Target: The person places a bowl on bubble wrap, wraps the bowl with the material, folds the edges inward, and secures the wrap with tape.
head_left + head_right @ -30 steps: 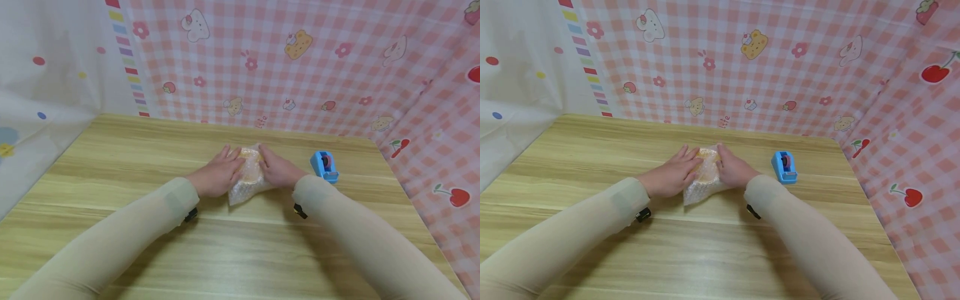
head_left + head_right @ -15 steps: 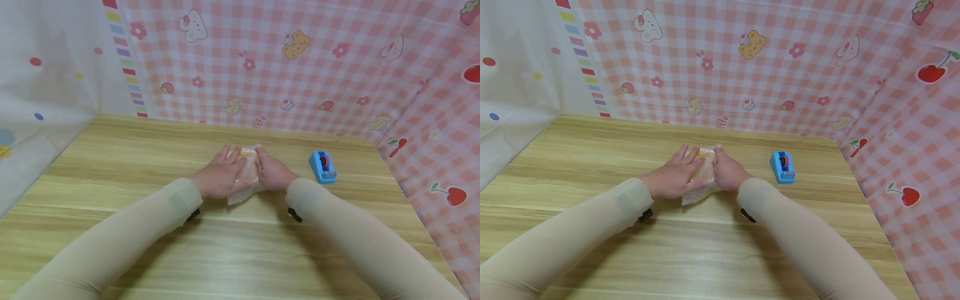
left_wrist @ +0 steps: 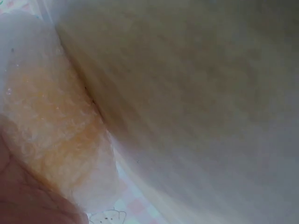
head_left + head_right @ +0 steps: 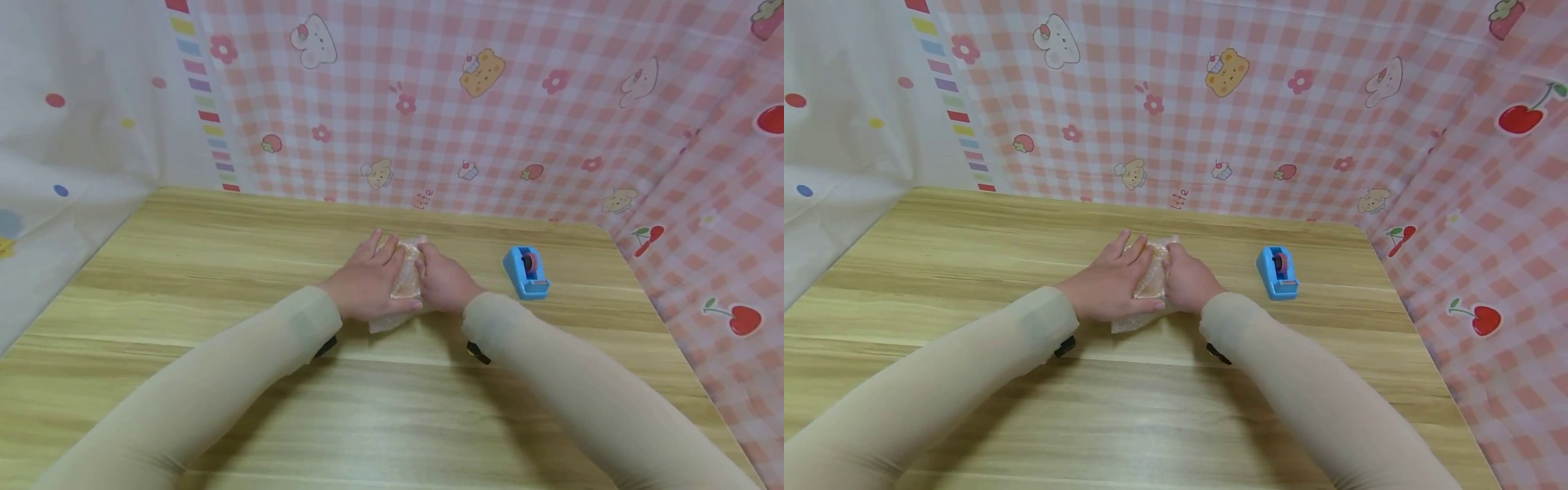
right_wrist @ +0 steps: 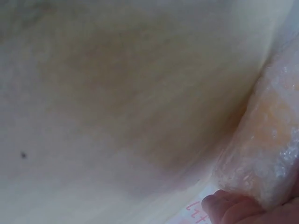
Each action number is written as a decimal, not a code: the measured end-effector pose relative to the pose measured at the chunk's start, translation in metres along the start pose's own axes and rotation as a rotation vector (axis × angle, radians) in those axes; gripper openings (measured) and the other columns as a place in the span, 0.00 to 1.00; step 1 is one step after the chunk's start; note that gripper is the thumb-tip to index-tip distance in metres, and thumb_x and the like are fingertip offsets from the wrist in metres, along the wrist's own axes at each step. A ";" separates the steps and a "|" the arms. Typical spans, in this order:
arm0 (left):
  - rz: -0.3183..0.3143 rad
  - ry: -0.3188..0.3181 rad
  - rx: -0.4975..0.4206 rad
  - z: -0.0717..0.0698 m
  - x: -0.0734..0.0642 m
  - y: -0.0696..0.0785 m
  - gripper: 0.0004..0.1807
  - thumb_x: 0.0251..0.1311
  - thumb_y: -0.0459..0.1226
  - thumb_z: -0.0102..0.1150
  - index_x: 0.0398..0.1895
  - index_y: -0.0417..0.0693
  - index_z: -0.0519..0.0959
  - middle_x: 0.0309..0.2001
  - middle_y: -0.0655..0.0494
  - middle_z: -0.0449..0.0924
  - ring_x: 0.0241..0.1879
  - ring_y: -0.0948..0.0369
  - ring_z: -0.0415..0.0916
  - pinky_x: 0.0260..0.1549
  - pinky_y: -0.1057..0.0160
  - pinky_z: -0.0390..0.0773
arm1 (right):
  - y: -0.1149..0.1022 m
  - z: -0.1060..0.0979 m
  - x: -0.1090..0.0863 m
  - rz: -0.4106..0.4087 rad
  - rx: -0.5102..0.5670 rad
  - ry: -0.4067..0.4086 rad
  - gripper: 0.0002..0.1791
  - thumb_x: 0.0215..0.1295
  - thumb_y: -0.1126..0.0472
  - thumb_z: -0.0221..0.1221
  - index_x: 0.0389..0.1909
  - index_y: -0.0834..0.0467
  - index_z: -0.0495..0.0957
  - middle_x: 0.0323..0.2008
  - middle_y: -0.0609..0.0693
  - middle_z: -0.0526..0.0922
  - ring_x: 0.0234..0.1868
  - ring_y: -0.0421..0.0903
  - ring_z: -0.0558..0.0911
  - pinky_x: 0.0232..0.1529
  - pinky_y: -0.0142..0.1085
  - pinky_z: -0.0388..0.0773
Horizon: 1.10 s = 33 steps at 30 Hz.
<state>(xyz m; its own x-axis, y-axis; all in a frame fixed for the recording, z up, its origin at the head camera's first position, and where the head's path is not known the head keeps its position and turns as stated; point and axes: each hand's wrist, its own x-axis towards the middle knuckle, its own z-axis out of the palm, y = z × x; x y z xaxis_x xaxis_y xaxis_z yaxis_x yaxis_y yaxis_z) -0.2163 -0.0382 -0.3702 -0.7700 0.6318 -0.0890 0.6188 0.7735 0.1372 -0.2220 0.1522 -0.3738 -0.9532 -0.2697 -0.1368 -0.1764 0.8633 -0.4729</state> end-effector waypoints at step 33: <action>-0.064 -0.093 0.014 -0.011 0.008 0.005 0.58 0.69 0.76 0.31 0.87 0.45 0.39 0.87 0.48 0.33 0.86 0.40 0.28 0.84 0.42 0.39 | -0.001 -0.013 -0.004 0.016 -0.117 0.037 0.20 0.87 0.52 0.38 0.60 0.60 0.73 0.47 0.61 0.88 0.47 0.58 0.87 0.55 0.54 0.83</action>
<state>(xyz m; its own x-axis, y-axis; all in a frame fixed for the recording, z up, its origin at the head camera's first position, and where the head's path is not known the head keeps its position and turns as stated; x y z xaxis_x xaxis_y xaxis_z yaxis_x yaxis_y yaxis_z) -0.2207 -0.0301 -0.3592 -0.7906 0.5826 -0.1885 0.5714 0.8126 0.1149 -0.2210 0.1580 -0.3614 -0.9640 -0.2418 -0.1103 -0.1867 0.9116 -0.3663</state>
